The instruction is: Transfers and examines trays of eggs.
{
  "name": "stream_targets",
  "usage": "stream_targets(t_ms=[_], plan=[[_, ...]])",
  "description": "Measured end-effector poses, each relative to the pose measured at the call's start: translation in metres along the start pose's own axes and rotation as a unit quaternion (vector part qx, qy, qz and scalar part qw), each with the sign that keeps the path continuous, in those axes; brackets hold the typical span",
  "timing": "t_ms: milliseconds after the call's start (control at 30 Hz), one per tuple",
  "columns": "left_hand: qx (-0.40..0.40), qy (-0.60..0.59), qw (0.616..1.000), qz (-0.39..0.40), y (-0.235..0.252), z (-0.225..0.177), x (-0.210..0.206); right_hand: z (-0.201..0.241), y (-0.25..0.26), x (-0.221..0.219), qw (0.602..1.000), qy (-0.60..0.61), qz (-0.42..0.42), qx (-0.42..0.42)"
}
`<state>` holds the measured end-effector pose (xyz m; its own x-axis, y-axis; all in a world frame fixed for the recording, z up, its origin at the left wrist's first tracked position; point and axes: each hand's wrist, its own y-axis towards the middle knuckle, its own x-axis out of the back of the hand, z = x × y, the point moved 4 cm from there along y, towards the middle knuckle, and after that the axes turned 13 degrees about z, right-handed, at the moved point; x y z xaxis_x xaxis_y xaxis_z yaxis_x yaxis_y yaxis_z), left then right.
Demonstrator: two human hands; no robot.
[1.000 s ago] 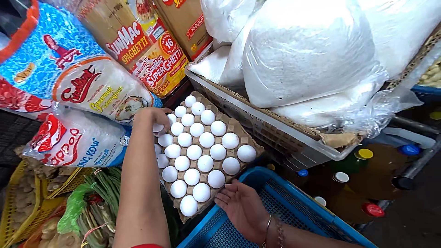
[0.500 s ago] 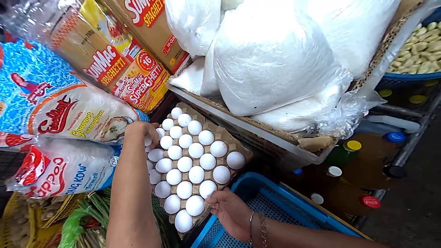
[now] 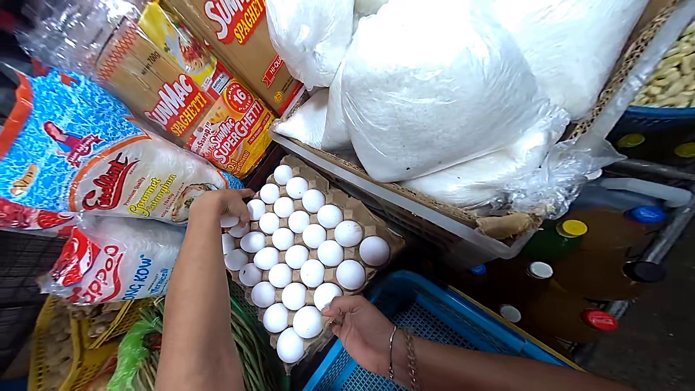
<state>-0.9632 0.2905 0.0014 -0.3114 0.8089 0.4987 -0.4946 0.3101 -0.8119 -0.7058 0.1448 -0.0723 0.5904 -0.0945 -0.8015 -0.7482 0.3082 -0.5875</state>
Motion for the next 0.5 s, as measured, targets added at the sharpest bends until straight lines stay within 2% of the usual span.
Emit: stream_targets(t_ms=[300, 500], plan=[[-0.025, -0.015, 1.0, 0.001, -0.009, 0.001, 0.001, -0.004, -0.004, -0.006, 1.0, 0.002, -0.004, -0.009], [-0.024, 0.014, 1.0, -0.013, -0.015, -0.002, 0.002, -0.009, -0.01, -0.012, 1.0, 0.002, 0.006, -0.022]])
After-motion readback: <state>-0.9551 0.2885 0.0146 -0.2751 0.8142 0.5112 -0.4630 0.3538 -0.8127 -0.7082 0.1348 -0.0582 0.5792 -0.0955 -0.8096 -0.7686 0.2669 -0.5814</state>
